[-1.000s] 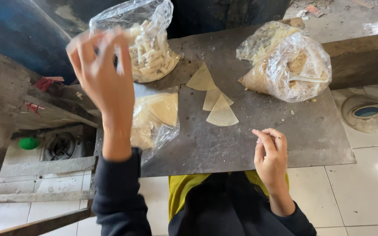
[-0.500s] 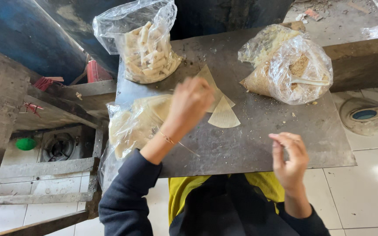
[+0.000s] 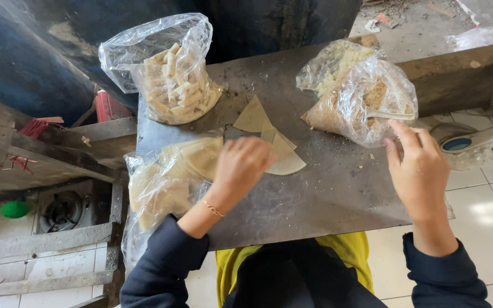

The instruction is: The person wraps food items by hand. Using a spoon, they place a small amount of filling from a bag onto a dough wrapper and fold the wrapper into a triangular shape.

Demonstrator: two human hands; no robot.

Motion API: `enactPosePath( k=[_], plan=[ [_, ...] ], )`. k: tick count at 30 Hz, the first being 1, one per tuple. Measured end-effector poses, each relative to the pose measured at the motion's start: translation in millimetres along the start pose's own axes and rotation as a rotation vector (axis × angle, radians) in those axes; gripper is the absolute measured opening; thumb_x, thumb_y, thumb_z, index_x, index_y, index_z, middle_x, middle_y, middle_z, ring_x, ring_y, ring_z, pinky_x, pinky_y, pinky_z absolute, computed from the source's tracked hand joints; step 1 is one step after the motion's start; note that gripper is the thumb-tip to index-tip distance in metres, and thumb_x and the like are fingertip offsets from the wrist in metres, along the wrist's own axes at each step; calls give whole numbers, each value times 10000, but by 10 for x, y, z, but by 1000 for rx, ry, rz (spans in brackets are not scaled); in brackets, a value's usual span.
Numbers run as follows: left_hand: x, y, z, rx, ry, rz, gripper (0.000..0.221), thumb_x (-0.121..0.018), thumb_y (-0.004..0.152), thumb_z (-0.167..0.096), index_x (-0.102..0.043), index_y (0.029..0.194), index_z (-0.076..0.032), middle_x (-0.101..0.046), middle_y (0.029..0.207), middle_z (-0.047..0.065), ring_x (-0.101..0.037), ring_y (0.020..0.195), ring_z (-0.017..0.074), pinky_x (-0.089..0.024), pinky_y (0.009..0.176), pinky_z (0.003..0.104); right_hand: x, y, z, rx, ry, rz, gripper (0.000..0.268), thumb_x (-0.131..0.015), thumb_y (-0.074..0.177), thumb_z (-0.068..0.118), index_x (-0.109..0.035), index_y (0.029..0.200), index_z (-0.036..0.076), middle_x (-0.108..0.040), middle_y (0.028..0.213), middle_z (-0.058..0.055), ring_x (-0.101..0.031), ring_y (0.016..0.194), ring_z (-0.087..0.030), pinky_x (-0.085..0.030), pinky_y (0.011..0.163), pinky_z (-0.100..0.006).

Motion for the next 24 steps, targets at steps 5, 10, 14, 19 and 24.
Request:
enactPosePath(
  k=[5, 10, 14, 19, 24],
  plan=[
    [765, 144, 723, 203, 434, -360, 189, -725, 1080, -291, -704, 1092, -103, -656, 1149, 71, -608, 1107, 248, -495, 949, 395, -127, -110, -137, -25, 56, -21, 166, -762, 1078, 129, -737, 1242, 147, -685, 1060, -61, -683, 887, -252, -531, 767, -342],
    [1170, 327, 1192, 391, 639, -254, 121, -681, 1104, -226, -707, 1194, -150, -452, 1414, 114, -345, 1362, 334, -303, 1095, 467, -163, -161, -199, -79, 148, -8, 143, -747, 1096, 101, -743, 1234, 137, -692, 1015, -62, -662, 794, -229, -512, 714, -319],
    [1404, 394, 1094, 336, 786, -334, 303, -660, 1044, -123, -682, 1341, -174, -409, 1517, 116, -279, 1384, 311, -226, 1105, 428, -188, -166, -236, -131, 190, 6, 151, -734, 1087, 81, -746, 1229, 130, -683, 987, -66, -635, 730, -197, -506, 729, -328],
    [1102, 400, 688, 212, 397, -271, 197, -739, 1015, -167, -700, 1207, -189, -450, 1425, 59, -318, 1394, 285, -238, 1129, 466, -122, -97, -195, -132, 191, -33, 180, -716, 1127, 79, -716, 1303, 118, -663, 979, -54, -646, 768, -164, -514, 716, -304],
    [310, 91, -168, -75, 5, 133, 267, -729, 875, -195, -684, 1130, -128, -558, 1240, 52, -491, 1207, 265, -329, 1061, 459, 65, 72, -94, -127, 167, -74, 239, -725, 1052, 61, -702, 1285, 110, -650, 1059, -78, -643, 763, -176, -524, 710, -333]
  ],
)
Point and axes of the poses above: each hand's wrist, its own y-axis towards the middle knuckle, its own x-axis out of the back of the hand, z = x × y, the point moved 8 cm from there along y, towards the middle knuckle
